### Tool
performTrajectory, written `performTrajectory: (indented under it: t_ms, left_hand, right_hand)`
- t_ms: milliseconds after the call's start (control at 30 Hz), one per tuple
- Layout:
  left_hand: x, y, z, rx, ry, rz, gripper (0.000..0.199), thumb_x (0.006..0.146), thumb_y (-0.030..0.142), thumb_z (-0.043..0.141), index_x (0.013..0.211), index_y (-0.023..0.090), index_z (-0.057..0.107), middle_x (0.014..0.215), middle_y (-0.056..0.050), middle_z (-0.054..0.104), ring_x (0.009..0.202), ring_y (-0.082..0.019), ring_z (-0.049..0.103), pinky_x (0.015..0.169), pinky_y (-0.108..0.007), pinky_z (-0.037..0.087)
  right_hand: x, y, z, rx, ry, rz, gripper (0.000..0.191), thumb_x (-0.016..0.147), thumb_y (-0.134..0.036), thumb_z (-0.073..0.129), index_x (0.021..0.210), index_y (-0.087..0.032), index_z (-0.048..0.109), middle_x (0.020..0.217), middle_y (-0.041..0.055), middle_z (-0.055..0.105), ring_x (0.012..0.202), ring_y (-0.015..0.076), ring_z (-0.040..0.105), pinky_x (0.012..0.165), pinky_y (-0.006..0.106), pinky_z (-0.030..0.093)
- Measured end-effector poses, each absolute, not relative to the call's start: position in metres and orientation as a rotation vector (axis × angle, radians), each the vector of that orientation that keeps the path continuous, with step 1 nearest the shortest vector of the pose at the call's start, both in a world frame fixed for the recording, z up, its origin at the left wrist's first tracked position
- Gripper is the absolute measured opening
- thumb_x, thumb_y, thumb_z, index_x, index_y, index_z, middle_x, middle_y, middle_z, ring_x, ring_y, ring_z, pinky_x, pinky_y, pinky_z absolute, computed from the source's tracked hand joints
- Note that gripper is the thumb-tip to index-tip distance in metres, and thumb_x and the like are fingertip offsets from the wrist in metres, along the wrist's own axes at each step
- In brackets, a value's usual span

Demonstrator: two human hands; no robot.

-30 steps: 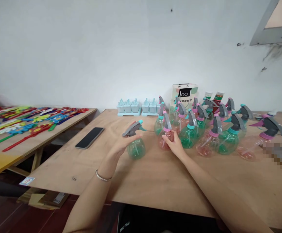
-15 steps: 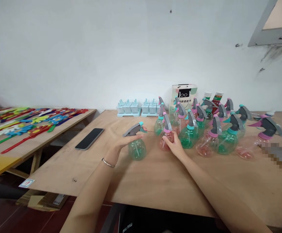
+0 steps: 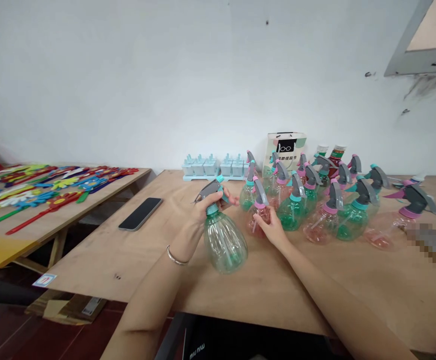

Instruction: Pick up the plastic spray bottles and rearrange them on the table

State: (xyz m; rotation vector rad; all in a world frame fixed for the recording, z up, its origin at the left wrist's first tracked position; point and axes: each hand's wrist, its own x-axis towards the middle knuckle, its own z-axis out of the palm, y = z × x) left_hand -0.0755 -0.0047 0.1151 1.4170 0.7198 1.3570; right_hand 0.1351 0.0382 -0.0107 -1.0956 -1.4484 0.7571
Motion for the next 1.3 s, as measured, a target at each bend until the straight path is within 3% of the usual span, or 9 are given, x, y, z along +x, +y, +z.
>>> performTrajectory:
  t_ms: [133,300,500,700,933,1167,1300]
  left_hand:
    - [-0.072,-0.004,0.105,1.403,0.752,1.405,0.047,0.072,0.070,0.058,0.076,0.023,0.060,0.079,-0.007,0.066,0.101,-0.031,0.068,0.102,-0.055,0.048]
    - [-0.067,-0.009,0.104,1.332,0.701,1.332,0.035,0.075,0.053,0.065,0.063,0.021,0.058,0.066,-0.005,0.065,0.096,-0.029,0.070,0.103,-0.052,0.050]
    - [-0.066,-0.003,0.097,1.283,0.625,1.312,0.033,0.072,0.052,0.070,0.080,0.020,0.067,0.086,-0.007,0.073,0.105,-0.030,0.069,0.100,-0.048,0.053]
    - [-0.069,-0.003,0.096,1.339,0.743,1.311,0.034,0.073,0.051,0.071,0.060,0.021,0.062,0.066,-0.004,0.068,0.092,-0.027,0.071,0.100,-0.046,0.053]
    - [-0.071,-0.001,0.093,1.293,0.587,1.296,0.034,0.073,0.052,0.072,0.082,0.019,0.069,0.089,-0.006,0.074,0.105,-0.027,0.069,0.098,-0.044,0.053]
    - [-0.073,0.000,0.096,1.347,0.860,1.453,0.035,0.073,0.050,0.071,0.060,0.019,0.062,0.068,-0.005,0.068,0.082,-0.023,0.069,0.086,-0.037,0.052]
    - [-0.072,0.000,0.096,1.327,0.734,1.386,0.030,0.072,0.049,0.074,0.080,0.021,0.070,0.089,-0.004,0.074,0.098,-0.023,0.069,0.096,-0.037,0.050]
  right_hand:
    - [0.134,0.037,-0.008,-1.092,-1.435,0.766,0.051,0.074,-0.054,0.070,0.111,-0.023,0.055,0.110,0.0081,0.073,0.100,0.0260,0.071,0.096,0.046,0.052]
    - [0.136,0.038,-0.007,-1.105,-1.454,0.773,0.052,0.072,-0.055,0.070,0.109,-0.022,0.055,0.111,0.0090,0.073,0.101,0.0264,0.070,0.098,0.046,0.051]
    - [0.137,0.039,-0.007,-1.101,-1.442,0.780,0.055,0.072,-0.056,0.070,0.112,-0.022,0.054,0.112,0.0098,0.071,0.102,0.0267,0.068,0.098,0.045,0.050]
    - [0.137,0.041,-0.010,-1.088,-1.440,0.757,0.053,0.072,-0.056,0.071,0.109,-0.023,0.056,0.103,0.0069,0.073,0.096,0.0259,0.069,0.092,0.043,0.053]
    - [0.138,0.041,-0.010,-1.092,-1.442,0.760,0.054,0.072,-0.057,0.069,0.112,-0.022,0.055,0.107,0.0087,0.072,0.100,0.0269,0.068,0.096,0.045,0.050]
    - [0.138,0.040,-0.008,-1.099,-1.446,0.777,0.056,0.071,-0.059,0.069,0.112,-0.022,0.054,0.107,0.0089,0.072,0.101,0.0274,0.068,0.099,0.047,0.049]
    - [0.138,0.041,-0.009,-1.098,-1.457,0.774,0.056,0.072,-0.059,0.068,0.111,-0.022,0.054,0.110,0.0102,0.071,0.103,0.0280,0.067,0.099,0.047,0.049]
